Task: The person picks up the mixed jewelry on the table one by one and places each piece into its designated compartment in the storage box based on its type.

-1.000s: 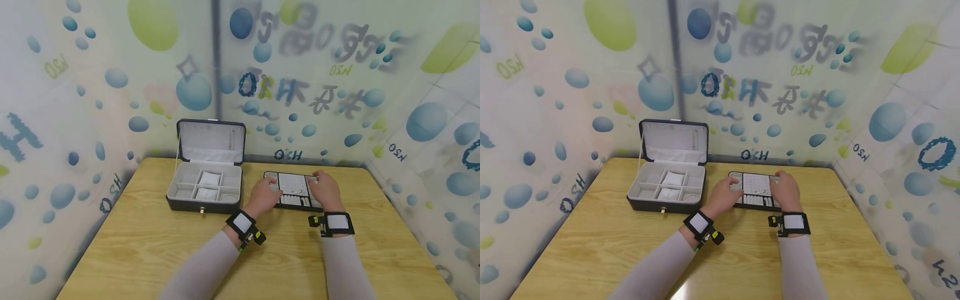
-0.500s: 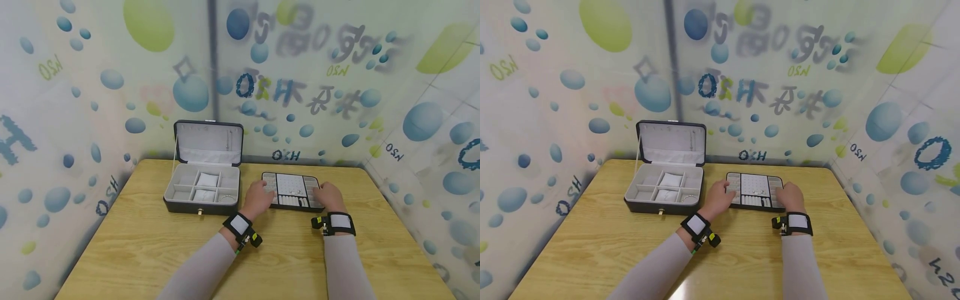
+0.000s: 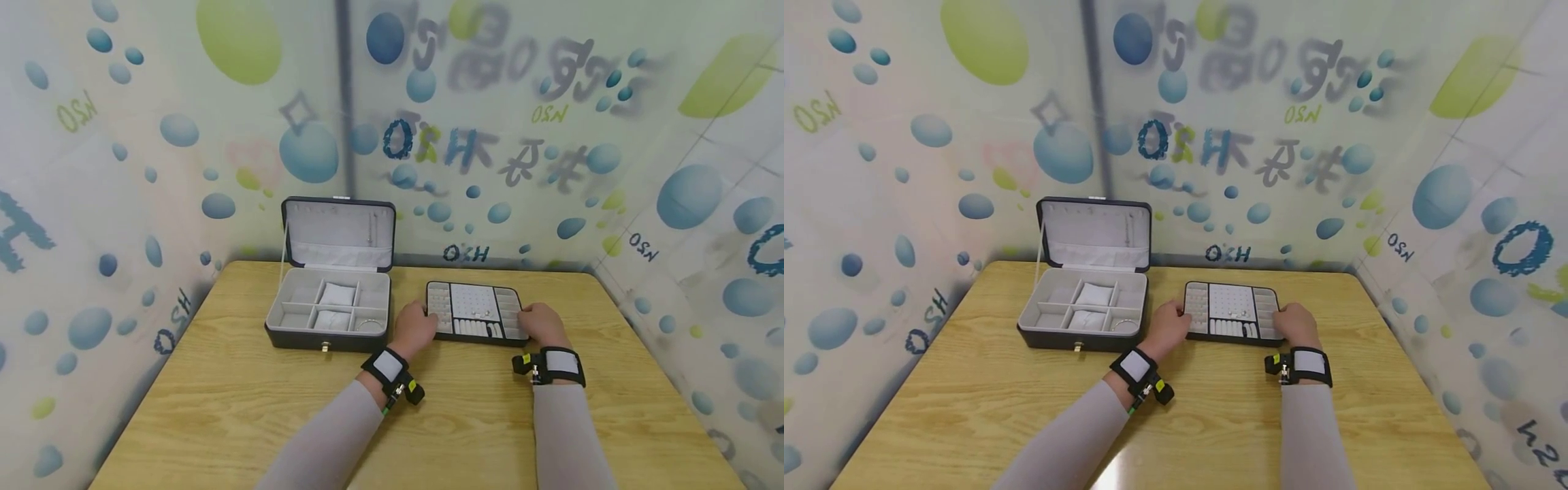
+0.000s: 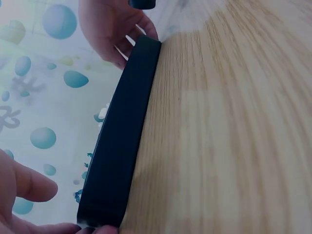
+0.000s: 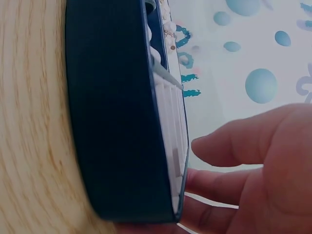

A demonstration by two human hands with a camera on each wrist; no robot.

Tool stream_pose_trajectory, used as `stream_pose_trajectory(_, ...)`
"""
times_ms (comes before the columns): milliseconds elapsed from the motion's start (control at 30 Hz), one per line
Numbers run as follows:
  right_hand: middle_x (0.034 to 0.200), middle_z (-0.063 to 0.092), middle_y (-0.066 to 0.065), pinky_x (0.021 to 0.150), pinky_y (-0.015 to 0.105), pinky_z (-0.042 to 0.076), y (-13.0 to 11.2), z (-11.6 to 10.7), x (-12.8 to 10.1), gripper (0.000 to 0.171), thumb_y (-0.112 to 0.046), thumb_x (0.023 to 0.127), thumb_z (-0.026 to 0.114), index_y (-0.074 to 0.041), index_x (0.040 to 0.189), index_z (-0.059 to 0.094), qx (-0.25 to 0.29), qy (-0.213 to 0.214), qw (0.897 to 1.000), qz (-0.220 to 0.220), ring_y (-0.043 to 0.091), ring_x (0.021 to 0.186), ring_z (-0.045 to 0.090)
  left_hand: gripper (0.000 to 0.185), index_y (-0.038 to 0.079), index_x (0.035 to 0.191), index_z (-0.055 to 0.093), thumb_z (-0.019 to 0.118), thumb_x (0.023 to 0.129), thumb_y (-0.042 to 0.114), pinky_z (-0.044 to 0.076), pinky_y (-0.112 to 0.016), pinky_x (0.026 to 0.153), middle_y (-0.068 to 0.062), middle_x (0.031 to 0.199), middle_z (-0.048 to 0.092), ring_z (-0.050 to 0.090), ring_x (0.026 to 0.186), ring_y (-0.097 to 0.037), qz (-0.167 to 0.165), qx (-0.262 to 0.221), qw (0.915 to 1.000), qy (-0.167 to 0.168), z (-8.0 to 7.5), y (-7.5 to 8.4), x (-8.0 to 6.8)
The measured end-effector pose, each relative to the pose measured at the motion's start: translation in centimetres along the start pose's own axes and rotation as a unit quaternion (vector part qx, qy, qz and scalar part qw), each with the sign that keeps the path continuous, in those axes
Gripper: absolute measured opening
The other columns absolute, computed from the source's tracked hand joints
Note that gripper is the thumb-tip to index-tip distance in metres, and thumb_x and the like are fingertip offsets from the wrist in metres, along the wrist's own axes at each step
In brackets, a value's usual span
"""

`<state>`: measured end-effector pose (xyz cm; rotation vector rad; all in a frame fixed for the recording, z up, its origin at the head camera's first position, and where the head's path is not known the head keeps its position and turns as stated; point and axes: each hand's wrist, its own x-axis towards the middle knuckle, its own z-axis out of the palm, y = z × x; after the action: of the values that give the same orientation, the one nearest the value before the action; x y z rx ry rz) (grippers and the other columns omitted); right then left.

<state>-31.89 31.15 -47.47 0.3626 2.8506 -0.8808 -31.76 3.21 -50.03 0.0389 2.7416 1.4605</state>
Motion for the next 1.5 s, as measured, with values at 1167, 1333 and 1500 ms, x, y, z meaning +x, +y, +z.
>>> stream_pose_trajectory(1167, 0.138, 0.058, 0.034, 0.080, 0.042, 0.061, 1.2, -1.0, 0.3, 0.052, -0.013, 0.099, 0.056, 0.013, 0.144, 0.052, 0.043, -0.038, 0.998, -0.011, 0.040, 0.108, 0.064, 0.026, 0.000, 0.116, 0.075, 0.064, 0.093, 0.006, 0.055, -0.036, 0.078, -0.013, 0.110, 0.076, 0.064, 0.090, -0.021, 0.038, 0.079, 0.9962, 0.003, 0.1, -0.2, 0.5)
stream_pose_trajectory(1333, 0.141, 0.056, 0.034, 0.079, 0.041, 0.062, 1.1, -1.4, 0.2, 0.053, -0.012, 0.100, 0.057, 0.012, 0.146, 0.050, 0.067, -0.038, 0.997, -0.004, 0.039, 0.110, 0.063, 0.010, 0.007, 0.086, 0.068, 0.064, 0.094, 0.006, 0.044, -0.029, 0.055, -0.004, 0.076, 0.062, 0.055, 0.065, -0.018, 0.043, 0.048, 0.9979, -0.007, -0.4, 0.2, 0.6)
stream_pose_trajectory(1500, 0.140, 0.056, 0.033, 0.080, 0.041, 0.063, 0.9, -1.9, 0.1, 0.052, -0.013, 0.100, 0.059, 0.011, 0.146, 0.051, 0.081, -0.038, 0.996, -0.013, 0.038, 0.109, 0.063, 0.018, 0.011, 0.077, 0.061, 0.064, 0.094, 0.007, 0.039, -0.025, 0.049, 0.002, 0.063, 0.053, 0.051, 0.054, -0.013, 0.062, 0.044, 0.9971, 0.000, -1.4, 1.0, 0.3)
